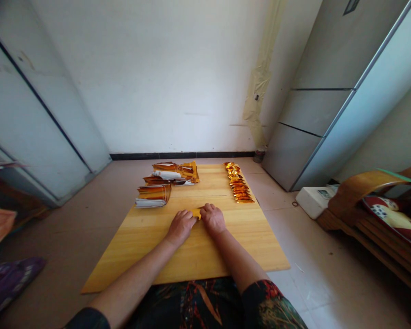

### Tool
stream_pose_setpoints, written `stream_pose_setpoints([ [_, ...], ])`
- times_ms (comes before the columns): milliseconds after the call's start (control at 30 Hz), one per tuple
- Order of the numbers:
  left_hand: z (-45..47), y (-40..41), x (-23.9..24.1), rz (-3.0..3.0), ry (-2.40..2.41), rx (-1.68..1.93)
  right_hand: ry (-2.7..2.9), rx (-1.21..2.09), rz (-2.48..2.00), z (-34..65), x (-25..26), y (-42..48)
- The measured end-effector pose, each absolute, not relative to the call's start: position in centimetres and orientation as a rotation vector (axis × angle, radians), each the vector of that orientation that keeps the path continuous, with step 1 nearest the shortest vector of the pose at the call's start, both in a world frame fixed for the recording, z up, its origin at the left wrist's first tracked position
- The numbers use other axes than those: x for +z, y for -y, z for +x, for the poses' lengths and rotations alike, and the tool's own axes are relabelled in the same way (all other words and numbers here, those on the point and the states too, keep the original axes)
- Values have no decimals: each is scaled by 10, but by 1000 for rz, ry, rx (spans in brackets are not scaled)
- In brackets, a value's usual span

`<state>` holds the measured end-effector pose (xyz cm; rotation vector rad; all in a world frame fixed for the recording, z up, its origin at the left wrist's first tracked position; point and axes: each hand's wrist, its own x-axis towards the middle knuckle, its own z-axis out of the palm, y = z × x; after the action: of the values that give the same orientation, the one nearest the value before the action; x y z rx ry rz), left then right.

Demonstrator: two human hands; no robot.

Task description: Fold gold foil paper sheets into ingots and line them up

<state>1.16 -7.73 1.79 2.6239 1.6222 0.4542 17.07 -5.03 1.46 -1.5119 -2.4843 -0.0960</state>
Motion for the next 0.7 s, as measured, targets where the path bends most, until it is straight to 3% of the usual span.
stream_pose_setpoints([
  [700, 22, 91, 17, 2636, -1746, 277, 2087, 296, -1839, 164, 15, 53],
])
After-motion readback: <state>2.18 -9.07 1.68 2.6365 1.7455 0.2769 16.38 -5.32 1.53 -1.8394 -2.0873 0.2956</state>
